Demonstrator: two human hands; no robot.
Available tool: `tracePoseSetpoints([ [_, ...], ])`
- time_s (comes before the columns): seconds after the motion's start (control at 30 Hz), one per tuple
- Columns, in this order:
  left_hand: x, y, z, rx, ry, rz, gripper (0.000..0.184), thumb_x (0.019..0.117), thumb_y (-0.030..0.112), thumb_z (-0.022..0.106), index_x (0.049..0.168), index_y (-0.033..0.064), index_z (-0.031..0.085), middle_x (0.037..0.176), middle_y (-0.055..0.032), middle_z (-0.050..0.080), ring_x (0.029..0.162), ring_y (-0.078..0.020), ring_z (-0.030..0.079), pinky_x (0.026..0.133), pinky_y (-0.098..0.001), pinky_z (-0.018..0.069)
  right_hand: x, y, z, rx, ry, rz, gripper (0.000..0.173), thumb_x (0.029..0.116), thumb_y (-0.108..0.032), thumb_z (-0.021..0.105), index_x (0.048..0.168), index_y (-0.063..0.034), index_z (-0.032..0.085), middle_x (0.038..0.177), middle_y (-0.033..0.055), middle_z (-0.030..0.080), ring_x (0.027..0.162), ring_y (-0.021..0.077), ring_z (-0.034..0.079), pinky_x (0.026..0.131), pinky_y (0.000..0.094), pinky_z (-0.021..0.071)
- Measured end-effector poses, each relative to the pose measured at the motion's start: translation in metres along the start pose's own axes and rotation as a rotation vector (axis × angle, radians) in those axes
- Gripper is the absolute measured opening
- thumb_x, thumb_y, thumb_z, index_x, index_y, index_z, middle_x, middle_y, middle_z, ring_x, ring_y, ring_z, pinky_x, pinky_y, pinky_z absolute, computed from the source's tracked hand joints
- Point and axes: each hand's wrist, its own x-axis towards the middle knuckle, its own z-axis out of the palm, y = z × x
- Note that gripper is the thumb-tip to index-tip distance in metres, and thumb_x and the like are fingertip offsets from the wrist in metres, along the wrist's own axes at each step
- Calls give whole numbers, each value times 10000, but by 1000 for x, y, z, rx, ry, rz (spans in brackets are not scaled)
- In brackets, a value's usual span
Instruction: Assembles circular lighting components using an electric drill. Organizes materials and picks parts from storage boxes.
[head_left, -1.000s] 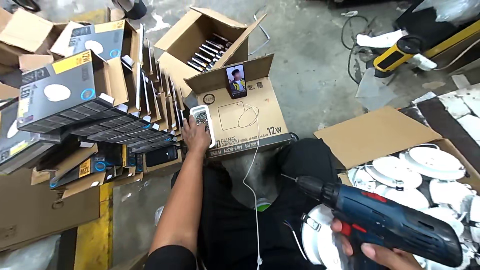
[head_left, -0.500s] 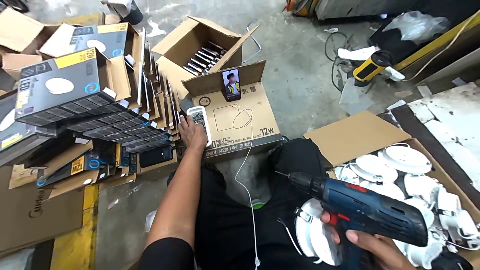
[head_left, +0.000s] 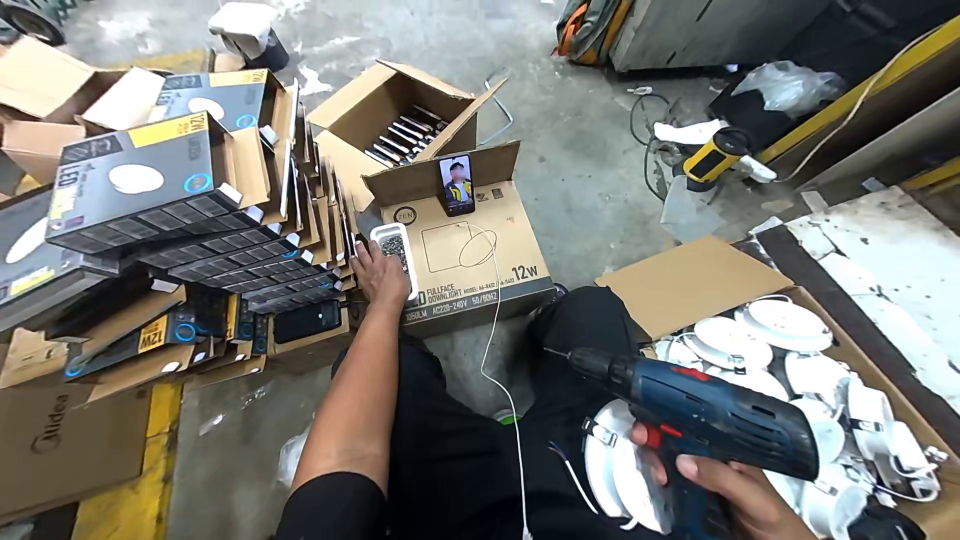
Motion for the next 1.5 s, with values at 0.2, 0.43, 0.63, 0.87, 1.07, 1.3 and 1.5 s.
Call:
tracePoseSetpoints([
  [0.2,-6,-2,-10,-190,164,13,206,958,215,613,1050,106,762,1535,-214,453,1469,-451,313,1166,-642,267,1,-1,0,-10,-15,-1,345,917,-273,716,1234,-135,715,1089,114,739,792,142,701,724,282,600],
  [0.43,-64,10,-45,-988,194,31,265,988,131,584,1216,33,675,919,-94,690,785,-180,647,752,-403,551,1,-5,-2,33,-10,14,336,918,-279,716,1233,-163,720,1091,106,746,798,149,712,719,285,607],
  [0.63,-160,46,-48,-1865,-385,113,132,942,25,603,1046,-32,660,907,-102,718,842,-175,695,829,-356,591,0,-13,0,76,-92,27,352,937,-291,696,1260,-150,703,1132,104,729,824,145,703,724,277,600],
  [0.87,-229,78,-43,-2539,-867,38,66,913,153,746,942,97,728,885,-90,726,865,-213,723,877,-406,597,4,-14,21,163,-168,12,375,953,-312,689,1279,-128,682,1156,101,715,844,134,697,743,262,592],
  [1.07,-233,83,-40,-2673,-738,-101,43,922,112,725,946,76,727,931,-114,720,877,-229,719,856,-405,604,9,-10,28,165,-206,-11,366,958,-298,686,1279,-121,677,1164,105,711,851,135,695,745,269,592],
  [1.3,-242,88,-44,-2710,-756,-168,61,910,125,737,951,83,720,901,-119,721,841,-240,721,843,-425,605,7,-7,33,172,-201,-40,369,964,-298,679,1281,-108,674,1160,112,713,859,139,695,755,268,587],
  [1.5,-244,92,-45,-2710,-760,-124,93,895,137,762,961,82,726,936,-128,726,888,-243,722,867,-424,599,6,-8,32,164,-201,-41,370,965,-310,678,1279,-114,676,1153,105,715,846,133,695,744,259,588],
])
